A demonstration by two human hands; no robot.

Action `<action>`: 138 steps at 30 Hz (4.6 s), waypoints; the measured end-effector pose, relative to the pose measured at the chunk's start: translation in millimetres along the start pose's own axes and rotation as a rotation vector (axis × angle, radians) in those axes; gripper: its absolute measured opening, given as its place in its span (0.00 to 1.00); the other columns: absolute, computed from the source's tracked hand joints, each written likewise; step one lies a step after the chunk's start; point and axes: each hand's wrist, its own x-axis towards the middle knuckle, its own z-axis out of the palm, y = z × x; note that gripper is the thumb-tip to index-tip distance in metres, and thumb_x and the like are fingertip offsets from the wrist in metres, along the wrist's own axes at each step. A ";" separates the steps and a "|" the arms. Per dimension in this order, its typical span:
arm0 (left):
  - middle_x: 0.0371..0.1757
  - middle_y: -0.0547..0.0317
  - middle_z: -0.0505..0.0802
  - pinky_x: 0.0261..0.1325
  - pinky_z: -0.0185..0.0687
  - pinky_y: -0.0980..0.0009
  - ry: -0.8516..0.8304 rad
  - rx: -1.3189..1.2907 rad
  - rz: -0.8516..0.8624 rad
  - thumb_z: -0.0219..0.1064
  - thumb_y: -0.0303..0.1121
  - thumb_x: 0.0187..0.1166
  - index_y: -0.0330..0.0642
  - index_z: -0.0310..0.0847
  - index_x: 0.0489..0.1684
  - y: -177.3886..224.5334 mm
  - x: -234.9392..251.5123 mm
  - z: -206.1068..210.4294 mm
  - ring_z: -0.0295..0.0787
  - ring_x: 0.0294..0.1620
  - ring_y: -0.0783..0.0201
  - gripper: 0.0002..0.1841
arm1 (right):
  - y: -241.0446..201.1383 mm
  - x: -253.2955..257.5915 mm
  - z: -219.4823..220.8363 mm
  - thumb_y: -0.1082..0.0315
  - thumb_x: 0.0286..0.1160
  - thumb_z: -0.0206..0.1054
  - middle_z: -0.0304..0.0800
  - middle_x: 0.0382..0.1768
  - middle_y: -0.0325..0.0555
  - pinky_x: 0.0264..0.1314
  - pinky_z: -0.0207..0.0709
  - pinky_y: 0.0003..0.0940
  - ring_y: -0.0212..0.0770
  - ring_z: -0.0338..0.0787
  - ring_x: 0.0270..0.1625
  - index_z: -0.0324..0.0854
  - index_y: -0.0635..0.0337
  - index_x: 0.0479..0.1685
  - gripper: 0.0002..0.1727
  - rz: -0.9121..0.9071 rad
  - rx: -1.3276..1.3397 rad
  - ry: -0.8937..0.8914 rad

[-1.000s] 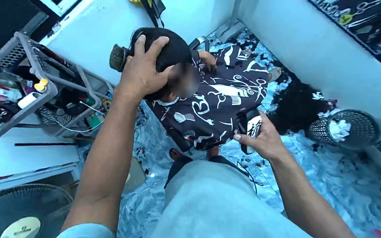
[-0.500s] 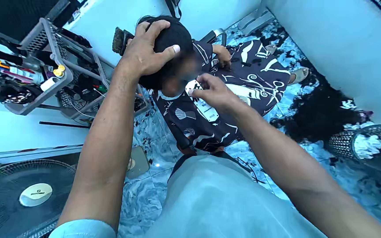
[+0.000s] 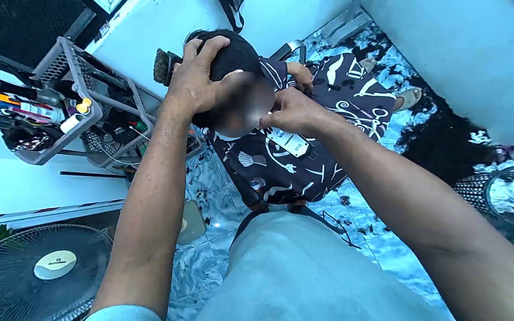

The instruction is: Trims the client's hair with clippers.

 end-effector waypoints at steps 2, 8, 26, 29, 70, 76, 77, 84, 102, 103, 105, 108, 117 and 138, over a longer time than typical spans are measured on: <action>0.91 0.55 0.65 0.73 0.67 0.32 0.002 0.005 0.000 0.58 0.78 0.67 0.79 0.64 0.86 -0.5 0.7 0.4 0.70 0.83 0.45 0.42 | 1.3 0.3 -1.5 0.52 0.64 0.81 0.90 0.31 0.47 0.37 0.85 0.45 0.41 0.90 0.32 0.86 0.59 0.37 0.19 -0.032 0.055 -0.004; 0.91 0.54 0.66 0.73 0.67 0.31 0.013 -0.013 0.009 0.60 0.76 0.69 0.76 0.65 0.86 -2.5 0.5 0.0 0.70 0.83 0.44 0.41 | 0.9 3.8 -3.3 0.53 0.64 0.81 0.88 0.32 0.46 0.40 0.84 0.47 0.42 0.88 0.34 0.86 0.59 0.39 0.19 -0.054 0.026 -0.006; 0.91 0.51 0.64 0.72 0.66 0.29 0.001 -0.014 -0.015 0.60 0.76 0.68 0.78 0.64 0.87 -4.1 7.8 -0.8 0.69 0.83 0.43 0.42 | -0.9 11.9 -15.3 0.55 0.63 0.80 0.85 0.28 0.45 0.36 0.78 0.47 0.41 0.84 0.32 0.85 0.58 0.29 0.16 -0.040 -0.002 -0.046; 0.92 0.51 0.63 0.73 0.65 0.29 0.004 -0.021 -0.016 0.61 0.76 0.68 0.78 0.64 0.87 -5.5 8.8 -0.3 0.68 0.84 0.41 0.42 | -1.4 12.0 -20.0 0.56 0.67 0.81 0.89 0.30 0.45 0.38 0.84 0.41 0.39 0.88 0.32 0.88 0.58 0.34 0.14 -0.089 0.083 -0.072; 0.91 0.49 0.64 0.74 0.64 0.27 0.020 -0.070 -0.012 0.63 0.75 0.69 0.76 0.65 0.87 -8.4 11.7 1.0 0.67 0.85 0.41 0.41 | -8.1 15.1 -35.5 0.58 0.71 0.78 0.91 0.33 0.50 0.37 0.88 0.43 0.42 0.91 0.32 0.89 0.60 0.39 0.13 -0.046 0.123 -0.144; 0.92 0.49 0.63 0.73 0.65 0.28 0.017 -0.075 -0.024 0.62 0.75 0.69 0.77 0.64 0.87 -8.6 11.3 0.3 0.67 0.85 0.40 0.41 | -8.0 17.1 -34.0 0.56 0.70 0.79 0.88 0.30 0.48 0.37 0.82 0.44 0.42 0.87 0.31 0.87 0.59 0.32 0.14 -0.046 0.075 -0.125; 0.92 0.49 0.63 0.73 0.65 0.28 0.018 -0.075 -0.026 0.62 0.75 0.69 0.78 0.64 0.87 -9.1 11.7 0.8 0.67 0.85 0.40 0.41 | -8.4 15.3 -34.9 0.59 0.71 0.78 0.91 0.32 0.50 0.36 0.88 0.43 0.42 0.91 0.31 0.88 0.60 0.37 0.13 -0.053 0.143 -0.142; 0.91 0.49 0.63 0.75 0.62 0.28 0.026 -0.078 -0.017 0.63 0.75 0.69 0.77 0.65 0.87 -11.2 13.6 1.2 0.65 0.86 0.42 0.42 | -8.3 18.2 -35.1 0.58 0.71 0.78 0.92 0.33 0.50 0.38 0.89 0.43 0.42 0.92 0.33 0.89 0.60 0.40 0.14 -0.051 0.135 -0.116; 0.93 0.49 0.61 0.72 0.67 0.27 -0.003 -0.067 -0.060 0.62 0.75 0.69 0.79 0.64 0.87 -7.4 12.6 -2.7 0.67 0.84 0.37 0.41 | -11.3 19.4 -31.7 0.55 0.67 0.79 0.87 0.29 0.48 0.39 0.79 0.49 0.43 0.86 0.33 0.87 0.59 0.30 0.15 -0.049 -0.021 -0.076; 0.92 0.49 0.61 0.71 0.68 0.27 -0.001 -0.066 -0.057 0.62 0.75 0.69 0.79 0.64 0.87 -7.5 13.5 -2.6 0.68 0.83 0.37 0.41 | -10.2 20.5 -32.2 0.55 0.67 0.80 0.88 0.29 0.48 0.39 0.80 0.48 0.42 0.86 0.33 0.87 0.58 0.30 0.16 -0.061 -0.017 -0.070; 0.92 0.48 0.61 0.72 0.66 0.27 0.002 -0.070 -0.053 0.62 0.75 0.69 0.79 0.64 0.87 -8.5 14.0 -1.8 0.68 0.83 0.37 0.41 | -9.6 18.9 -32.4 0.56 0.68 0.79 0.90 0.31 0.46 0.40 0.84 0.43 0.39 0.89 0.34 0.90 0.58 0.35 0.14 -0.086 0.059 -0.081; 0.92 0.49 0.61 0.73 0.65 0.26 0.000 -0.070 -0.058 0.62 0.75 0.69 0.79 0.64 0.87 -8.7 13.3 -2.3 0.67 0.84 0.38 0.41 | -10.7 19.9 -30.1 0.56 0.67 0.80 0.86 0.29 0.47 0.39 0.78 0.47 0.42 0.85 0.34 0.86 0.58 0.29 0.15 -0.067 -0.003 -0.076; 0.92 0.48 0.61 0.72 0.66 0.27 0.002 -0.075 -0.044 0.61 0.76 0.69 0.78 0.64 0.87 -9.7 14.1 -1.5 0.67 0.84 0.38 0.41 | -9.0 18.2 -28.6 0.56 0.68 0.81 0.88 0.30 0.44 0.41 0.81 0.43 0.39 0.86 0.34 0.89 0.58 0.35 0.14 -0.117 0.023 -0.077; 0.91 0.48 0.64 0.73 0.66 0.28 -0.019 -0.044 -0.037 0.64 0.78 0.65 0.78 0.64 0.87 -5.5 29.0 -1.2 0.68 0.83 0.39 0.44 | 1.7 18.8 -9.1 0.52 0.67 0.80 0.88 0.31 0.49 0.40 0.82 0.49 0.44 0.88 0.34 0.86 0.60 0.34 0.19 -0.030 0.059 0.022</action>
